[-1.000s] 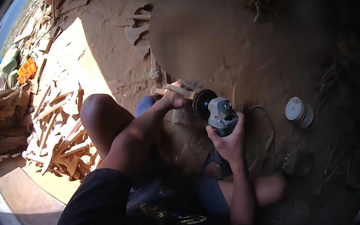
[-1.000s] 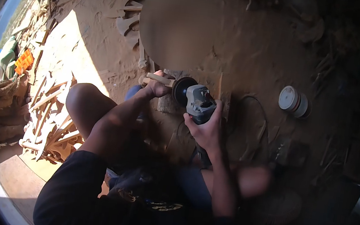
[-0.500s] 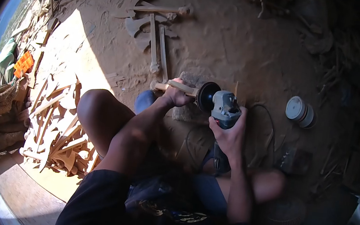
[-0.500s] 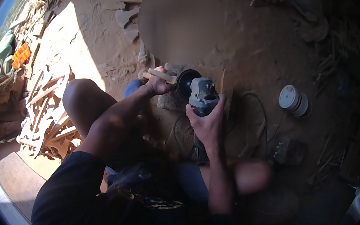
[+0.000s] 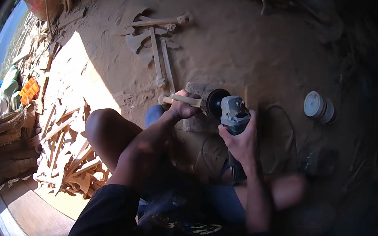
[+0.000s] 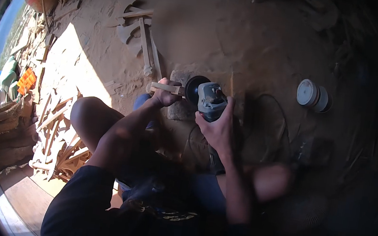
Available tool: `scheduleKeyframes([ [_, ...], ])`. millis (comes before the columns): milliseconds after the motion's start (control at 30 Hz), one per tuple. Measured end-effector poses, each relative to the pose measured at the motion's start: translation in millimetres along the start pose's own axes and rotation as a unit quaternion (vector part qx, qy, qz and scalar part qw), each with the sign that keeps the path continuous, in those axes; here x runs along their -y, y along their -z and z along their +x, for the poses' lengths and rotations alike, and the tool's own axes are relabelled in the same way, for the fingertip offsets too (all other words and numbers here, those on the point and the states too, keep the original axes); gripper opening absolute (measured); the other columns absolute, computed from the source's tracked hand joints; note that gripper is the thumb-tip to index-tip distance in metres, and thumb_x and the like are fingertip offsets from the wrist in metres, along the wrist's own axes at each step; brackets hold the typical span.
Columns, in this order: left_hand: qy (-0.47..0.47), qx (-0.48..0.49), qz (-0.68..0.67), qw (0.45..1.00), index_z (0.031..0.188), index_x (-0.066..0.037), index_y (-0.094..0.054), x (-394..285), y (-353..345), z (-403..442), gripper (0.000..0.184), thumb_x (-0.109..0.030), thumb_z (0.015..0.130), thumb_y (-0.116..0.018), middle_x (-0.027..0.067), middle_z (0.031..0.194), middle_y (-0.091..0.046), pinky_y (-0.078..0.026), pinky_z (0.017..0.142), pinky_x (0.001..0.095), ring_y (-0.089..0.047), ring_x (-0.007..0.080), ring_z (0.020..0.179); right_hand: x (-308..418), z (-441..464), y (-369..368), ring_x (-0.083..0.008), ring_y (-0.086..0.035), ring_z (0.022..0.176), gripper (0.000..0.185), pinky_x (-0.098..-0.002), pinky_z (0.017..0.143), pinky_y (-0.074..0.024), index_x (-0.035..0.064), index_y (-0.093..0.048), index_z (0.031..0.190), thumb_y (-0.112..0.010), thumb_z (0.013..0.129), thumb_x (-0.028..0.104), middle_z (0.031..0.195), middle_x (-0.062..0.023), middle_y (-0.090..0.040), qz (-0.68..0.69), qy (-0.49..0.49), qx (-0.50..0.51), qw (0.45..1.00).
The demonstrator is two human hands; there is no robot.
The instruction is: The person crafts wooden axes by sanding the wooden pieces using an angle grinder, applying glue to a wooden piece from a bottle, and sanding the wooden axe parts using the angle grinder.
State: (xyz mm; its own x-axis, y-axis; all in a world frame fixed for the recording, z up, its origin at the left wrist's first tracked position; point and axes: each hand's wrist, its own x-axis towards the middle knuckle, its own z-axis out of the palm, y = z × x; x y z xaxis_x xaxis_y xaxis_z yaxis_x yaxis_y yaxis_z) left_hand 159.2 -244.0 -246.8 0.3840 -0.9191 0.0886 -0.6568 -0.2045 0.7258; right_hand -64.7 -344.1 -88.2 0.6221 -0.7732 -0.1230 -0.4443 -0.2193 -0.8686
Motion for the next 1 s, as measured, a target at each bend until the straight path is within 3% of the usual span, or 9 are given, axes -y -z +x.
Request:
scheduleKeyframes([
  [167,0.0,-0.021,-0.04,0.999,0.077,-0.009,-0.071,-3,-2,0,0.026,-0.035,0.074,-0.075,0.017,0.072,-0.068,-0.053,0.061,0.0436,-0.067,0.0375,0.067,12,-3,1,-0.031,-0.062,0.107,0.083,-0.0421,0.094,-0.0495,-0.0033,-0.039,0.135,-0.085,0.072,0.026,0.116,-0.0219,-0.059,-0.001,-0.016,0.052,0.999],
  [233,-0.002,-0.006,-0.027,1.0,0.078,-0.013,-0.073,0,-5,-1,0.024,-0.037,0.075,-0.073,0.0137,0.074,-0.07,-0.054,0.063,0.0441,-0.069,0.0359,0.069,7,-6,-3,-0.0311,-0.062,0.107,0.08,-0.0423,0.094,-0.0494,-0.0026,-0.04,0.133,-0.084,0.072,0.024,0.116,-0.0223,-0.059,0.015,-0.016,0.03,0.999],
  [633,-0.032,-0.029,-0.074,0.996,0.078,-0.01,-0.071,-3,-2,1,0.025,-0.035,0.076,-0.073,0.0165,0.072,-0.068,-0.052,0.059,0.0444,-0.066,0.0382,0.066,-6,-10,-12,-0.0297,-0.061,0.108,0.085,-0.0412,0.094,-0.0488,-0.0046,-0.034,0.137,-0.083,0.073,0.02,0.117,-0.0231,-0.057,0.048,0.015,0.017,0.999],
  [733,-0.026,-0.001,0.001,1.0,0.083,-0.01,-0.072,12,-4,1,0.026,-0.035,0.075,-0.074,0.0173,0.074,-0.069,-0.052,0.06,0.0443,-0.066,0.0386,0.067,-8,-12,-12,-0.0299,-0.061,0.108,0.083,-0.0412,0.095,-0.0487,-0.0043,-0.035,0.136,-0.083,0.073,0.019,0.118,-0.0233,-0.056,0.067,-0.018,-0.015,0.997],
  [833,-0.022,0.004,0.001,1.0,0.083,-0.01,-0.072,14,-8,-4,0.025,-0.034,0.074,-0.074,0.0177,0.074,-0.068,-0.052,0.06,0.0447,-0.066,0.0392,0.067,-10,-10,-3,-0.0411,-0.059,0.121,0.101,-0.0436,0.102,-0.0478,-0.0079,-0.016,0.151,-0.078,0.078,0.023,0.129,-0.0347,-0.054,0.037,-0.028,0.033,0.998],
  [1000,-0.007,-0.024,-0.081,0.996,0.078,-0.01,-0.07,0,-6,-5,0.024,-0.034,0.074,-0.074,0.0183,0.071,-0.067,-0.051,0.059,0.0452,-0.065,0.0402,0.066,1,-7,-3,-0.0448,-0.061,0.119,0.1,-0.0448,0.1,-0.0497,-0.0067,-0.016,0.152,-0.078,0.079,0.025,0.129,-0.0361,-0.055,-0.03,-0.045,0.073,0.996],
])
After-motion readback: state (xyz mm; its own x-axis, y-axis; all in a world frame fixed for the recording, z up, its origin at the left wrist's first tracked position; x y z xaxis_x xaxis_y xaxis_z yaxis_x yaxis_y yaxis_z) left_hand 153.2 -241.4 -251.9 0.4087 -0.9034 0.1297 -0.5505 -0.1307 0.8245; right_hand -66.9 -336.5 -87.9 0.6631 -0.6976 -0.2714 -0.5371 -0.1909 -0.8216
